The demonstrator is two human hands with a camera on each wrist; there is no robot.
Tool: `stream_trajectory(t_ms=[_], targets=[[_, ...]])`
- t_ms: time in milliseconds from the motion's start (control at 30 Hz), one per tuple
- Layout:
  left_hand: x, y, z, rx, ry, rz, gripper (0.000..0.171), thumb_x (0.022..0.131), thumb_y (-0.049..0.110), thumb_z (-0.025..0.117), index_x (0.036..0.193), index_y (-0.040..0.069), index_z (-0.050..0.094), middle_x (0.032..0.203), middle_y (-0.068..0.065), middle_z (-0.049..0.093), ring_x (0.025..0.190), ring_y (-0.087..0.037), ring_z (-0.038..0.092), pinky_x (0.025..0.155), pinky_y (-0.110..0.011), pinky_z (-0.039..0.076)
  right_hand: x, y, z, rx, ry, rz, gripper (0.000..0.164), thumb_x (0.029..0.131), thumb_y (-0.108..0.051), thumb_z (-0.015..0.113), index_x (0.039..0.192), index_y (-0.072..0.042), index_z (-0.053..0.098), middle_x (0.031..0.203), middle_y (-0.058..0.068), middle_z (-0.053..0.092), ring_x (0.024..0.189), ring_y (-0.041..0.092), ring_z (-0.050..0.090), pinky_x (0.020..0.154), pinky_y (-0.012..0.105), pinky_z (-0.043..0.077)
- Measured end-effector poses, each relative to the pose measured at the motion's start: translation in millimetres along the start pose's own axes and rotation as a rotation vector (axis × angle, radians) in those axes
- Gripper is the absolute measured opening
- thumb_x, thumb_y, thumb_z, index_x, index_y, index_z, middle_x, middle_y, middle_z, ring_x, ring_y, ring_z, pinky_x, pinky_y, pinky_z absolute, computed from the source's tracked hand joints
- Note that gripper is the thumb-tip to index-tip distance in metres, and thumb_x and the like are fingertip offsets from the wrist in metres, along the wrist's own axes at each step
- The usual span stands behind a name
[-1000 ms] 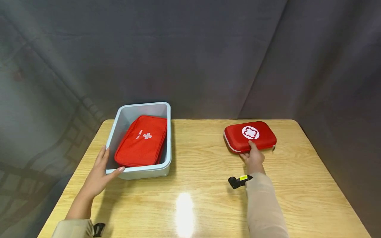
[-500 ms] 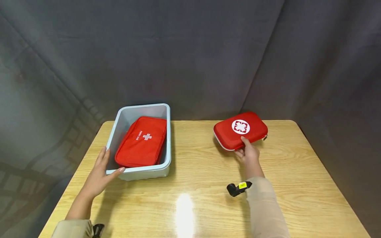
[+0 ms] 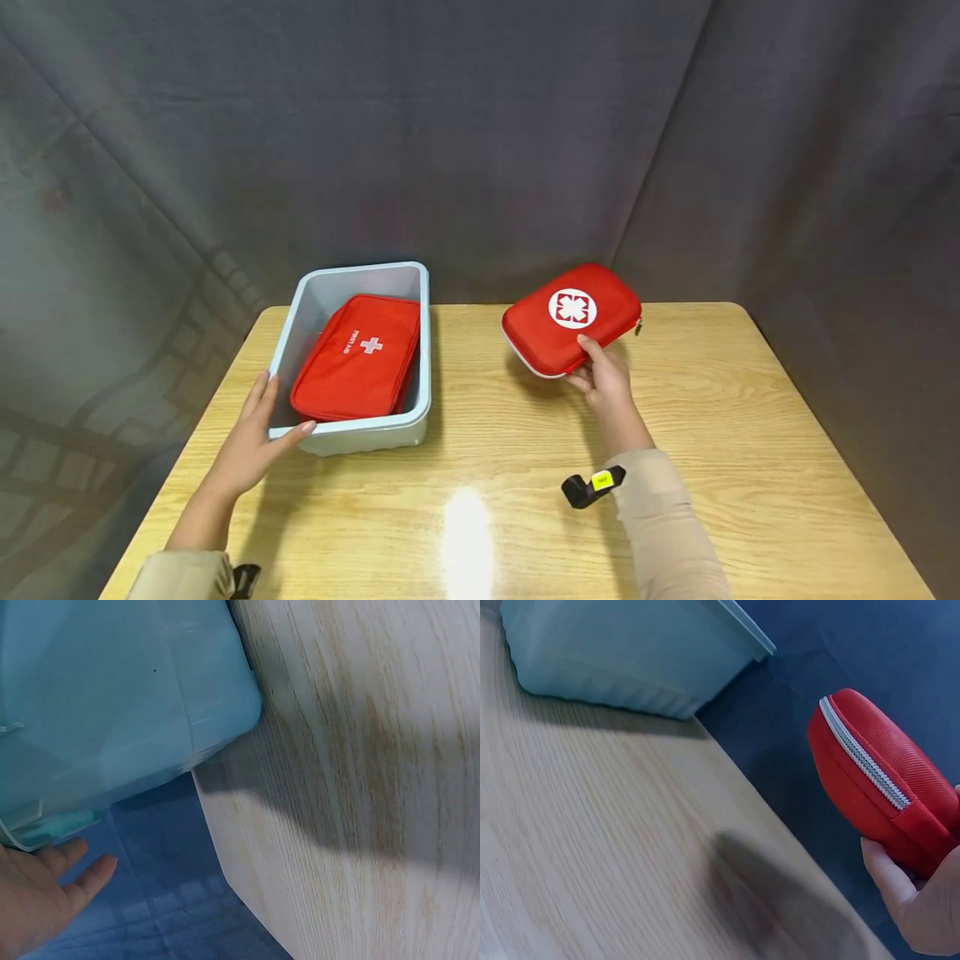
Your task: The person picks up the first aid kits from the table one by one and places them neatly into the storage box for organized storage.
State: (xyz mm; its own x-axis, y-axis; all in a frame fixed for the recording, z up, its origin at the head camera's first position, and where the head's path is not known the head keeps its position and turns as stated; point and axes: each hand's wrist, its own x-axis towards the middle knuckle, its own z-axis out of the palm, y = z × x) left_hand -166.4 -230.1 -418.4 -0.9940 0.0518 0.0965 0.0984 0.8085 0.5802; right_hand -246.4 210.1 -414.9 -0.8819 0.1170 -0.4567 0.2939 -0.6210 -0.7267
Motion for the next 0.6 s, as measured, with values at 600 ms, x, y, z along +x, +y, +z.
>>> stream_trajectory(t_ms=[600], targets=[[0.4, -2.8, -1.1, 0.014, 0.008, 0.002, 0.089, 0.077, 0.045, 0.058, 0.136, -0.003, 0.012, 0.142, -0.017, 0.004, 0.121, -0.041, 0.021, 0.086, -0.058, 0.028, -12.0, 13.6, 42.0, -0.085, -0.183, -0.054, 0.003, 0.085, -0.012, 0.053, 0.084, -0.010, 0.056, 0.071, 0.001, 0.063, 0.061, 0.015, 0.060, 0.056, 0.031, 0.050]])
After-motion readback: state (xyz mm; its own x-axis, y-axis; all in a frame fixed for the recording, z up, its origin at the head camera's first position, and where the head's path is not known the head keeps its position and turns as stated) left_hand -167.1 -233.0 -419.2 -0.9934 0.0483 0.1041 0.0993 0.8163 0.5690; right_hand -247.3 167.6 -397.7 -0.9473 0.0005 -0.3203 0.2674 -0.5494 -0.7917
